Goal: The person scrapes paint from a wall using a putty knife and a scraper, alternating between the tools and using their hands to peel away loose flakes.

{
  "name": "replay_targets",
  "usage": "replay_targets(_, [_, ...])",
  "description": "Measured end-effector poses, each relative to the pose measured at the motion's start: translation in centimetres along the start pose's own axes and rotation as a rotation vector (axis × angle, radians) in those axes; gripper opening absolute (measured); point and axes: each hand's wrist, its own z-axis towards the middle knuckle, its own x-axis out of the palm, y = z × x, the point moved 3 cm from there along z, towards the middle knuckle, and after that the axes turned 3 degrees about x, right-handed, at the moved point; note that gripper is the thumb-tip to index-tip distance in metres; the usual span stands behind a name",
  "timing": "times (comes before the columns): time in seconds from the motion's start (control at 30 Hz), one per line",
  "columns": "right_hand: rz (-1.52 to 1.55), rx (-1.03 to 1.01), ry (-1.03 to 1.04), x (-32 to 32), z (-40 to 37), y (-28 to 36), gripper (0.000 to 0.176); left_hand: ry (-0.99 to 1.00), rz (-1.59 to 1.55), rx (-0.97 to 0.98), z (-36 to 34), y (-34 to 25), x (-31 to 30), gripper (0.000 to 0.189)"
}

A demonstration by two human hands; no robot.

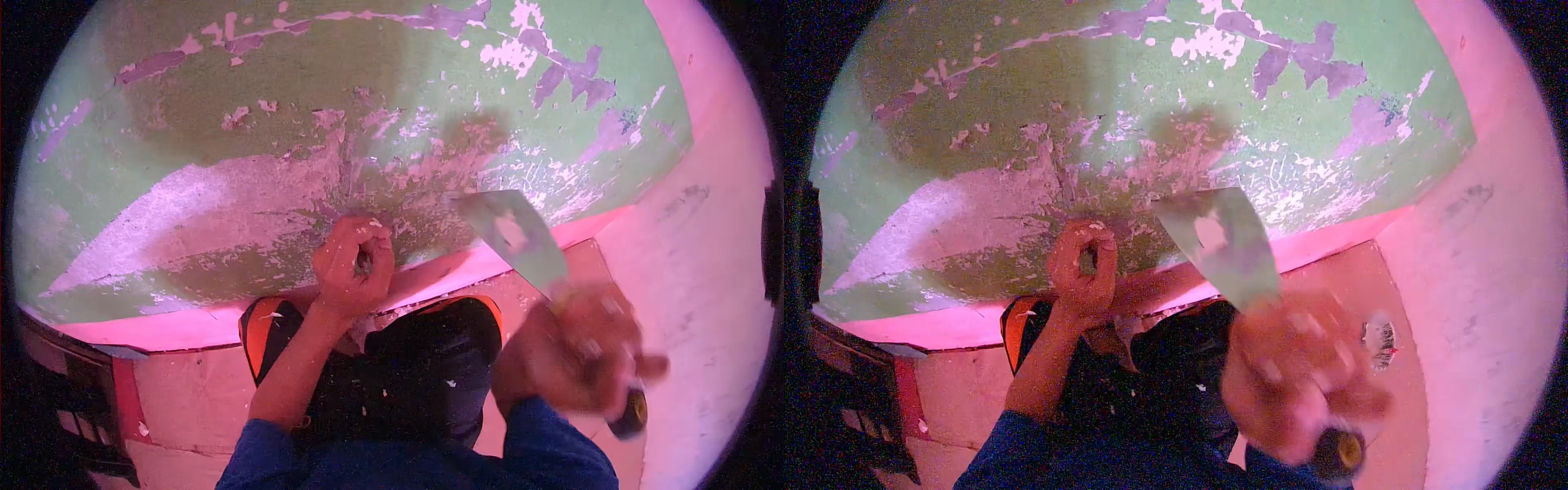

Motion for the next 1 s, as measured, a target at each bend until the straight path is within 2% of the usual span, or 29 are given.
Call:
replay_targets(0.03, [0.922, 0.252, -0.289, -4.8, -3.0, -1.9, 0.02, -0.005, -0.006, 0.015, 0.1, -0.1, 0.0, 0.015])
replay_targets(0.07, [1.84, 0.5, -0.592, -6.8, -5.7, -3.5, 0.025, -0.001, -0.005, 0.01, 0.0, -0.3, 0.0, 0.015])
replay_targets(0.13, [1.846, 0.486, -0.621, -7.3, -6.5, -3.3, 0.025, 0.007, -0.031, -0.042, 0.0, -0.3, 0.2, 0.015])
replay_targets(0.23, [1.868, 0.507, -0.674, -7.9, -5.9, -4.8, 0.024, -0.016, -0.012, 0.026, 0.1, -0.3, -0.2, 0.014])
replay_targets(0.33, [1.869, 0.505, -0.789, -8.5, -6.6, -4.9, 0.024, -0.014, -0.026, -0.041, 0.2, 0.3, -0.3, 0.013])
replay_targets(0.53, [1.862, 0.515, -0.965, -8.9, -6.4, -5.5, 0.022, -0.018, 0.005, 0.003, 0.3, 0.1, -0.4, 0.012])
replay_targets(0.57, [1.868, 0.509, -0.966, -7.5, -6.2, -5.3, 0.022, -0.012, 0.006, 0.007, 0.3, 0.0, -0.4, 0.012])
replay_targets(0.67, [0.564, 0.367, -0.874, -1.1, -3.2, -3.9, 0.042, -0.017, -0.011, -0.015, 0.0, 0.1, -0.1, 0.012])
replay_targets(0.7, [0.561, 0.367, -0.876, -0.9, -2.6, -4.0, 0.042, -0.004, -0.018, -0.013, 0.0, 0.0, -0.2, 0.012])
replay_targets(0.83, [-0.206, 0.333, -0.426, 0.0, 0.0, -3.1, 0.031, 0.02, -0.022, -0.031, 0.1, -0.3, 0.2, 0.013])
replay_targets(0.93, [-0.752, 0.28, -0.034, 1.0, 1.7, -3.6, 0.023, -0.003, -0.036, 0.022, -0.1, -0.5, 0.4, 0.013])
replay_targets(1.0, [-1.109, 0.249, 0.241, 1.5, 2.0, -3.6, 0.02, 0.009, -0.037, -0.009, -0.1, -0.3, 0.5, 0.013])
